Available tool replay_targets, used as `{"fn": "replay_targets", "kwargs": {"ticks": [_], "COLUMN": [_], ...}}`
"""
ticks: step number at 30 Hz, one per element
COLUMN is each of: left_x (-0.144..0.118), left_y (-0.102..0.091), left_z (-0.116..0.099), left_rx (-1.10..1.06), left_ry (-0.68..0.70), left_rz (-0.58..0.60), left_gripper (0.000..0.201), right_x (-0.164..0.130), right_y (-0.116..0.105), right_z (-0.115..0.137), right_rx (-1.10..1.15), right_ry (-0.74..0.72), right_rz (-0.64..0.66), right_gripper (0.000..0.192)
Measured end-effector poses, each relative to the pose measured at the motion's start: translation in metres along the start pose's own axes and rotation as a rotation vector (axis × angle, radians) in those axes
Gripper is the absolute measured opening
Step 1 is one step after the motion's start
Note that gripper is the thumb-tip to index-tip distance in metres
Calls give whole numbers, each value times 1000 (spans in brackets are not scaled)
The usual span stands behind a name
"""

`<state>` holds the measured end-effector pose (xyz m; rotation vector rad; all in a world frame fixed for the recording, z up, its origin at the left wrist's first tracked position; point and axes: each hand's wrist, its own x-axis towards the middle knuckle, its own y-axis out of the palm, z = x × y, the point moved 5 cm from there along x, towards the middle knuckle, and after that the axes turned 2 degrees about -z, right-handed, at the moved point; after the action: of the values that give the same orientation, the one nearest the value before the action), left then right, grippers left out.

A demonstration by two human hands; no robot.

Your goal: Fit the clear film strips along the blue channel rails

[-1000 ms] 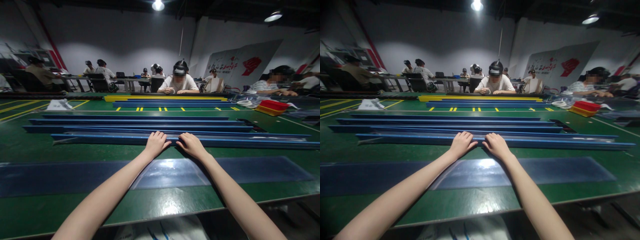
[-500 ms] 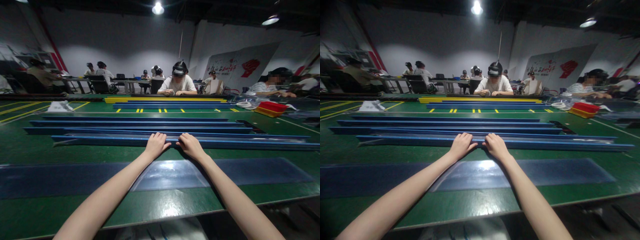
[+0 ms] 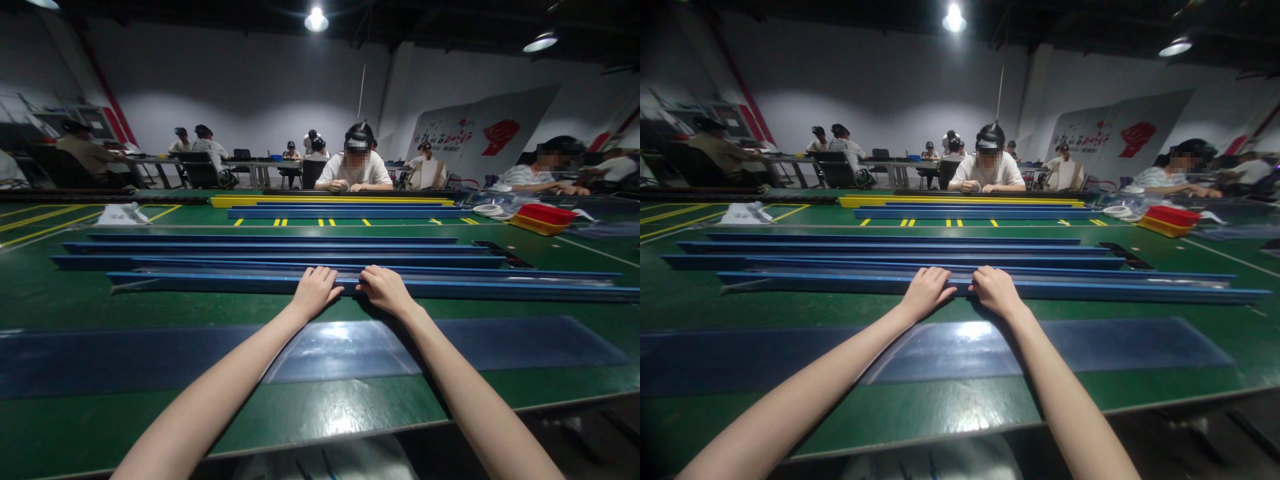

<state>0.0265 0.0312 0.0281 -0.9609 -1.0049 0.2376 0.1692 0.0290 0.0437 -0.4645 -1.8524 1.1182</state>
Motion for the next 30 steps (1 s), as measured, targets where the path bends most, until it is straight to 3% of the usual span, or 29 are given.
{"fn": "replay_targets", "kwargs": {"ticks": [5,16,30], "left_x": [0,-2,-2], "left_y": [-1,1,2], "left_z": [-4,0,1], "left_rx": [-15,21,50], "left_ry": [79,15,-13], "left_rz": [-34,-27,-8], "left_gripper": [27,27,30], "right_x": [-5,-26,-25], "right_y": [-4,-13,-15], "right_z": [-11,-46,-39], "right_rx": [-3,-46,-38], "right_ry": [30,223,194], "right_rz": [51,154,161], "right_gripper": [15,19,28]}}
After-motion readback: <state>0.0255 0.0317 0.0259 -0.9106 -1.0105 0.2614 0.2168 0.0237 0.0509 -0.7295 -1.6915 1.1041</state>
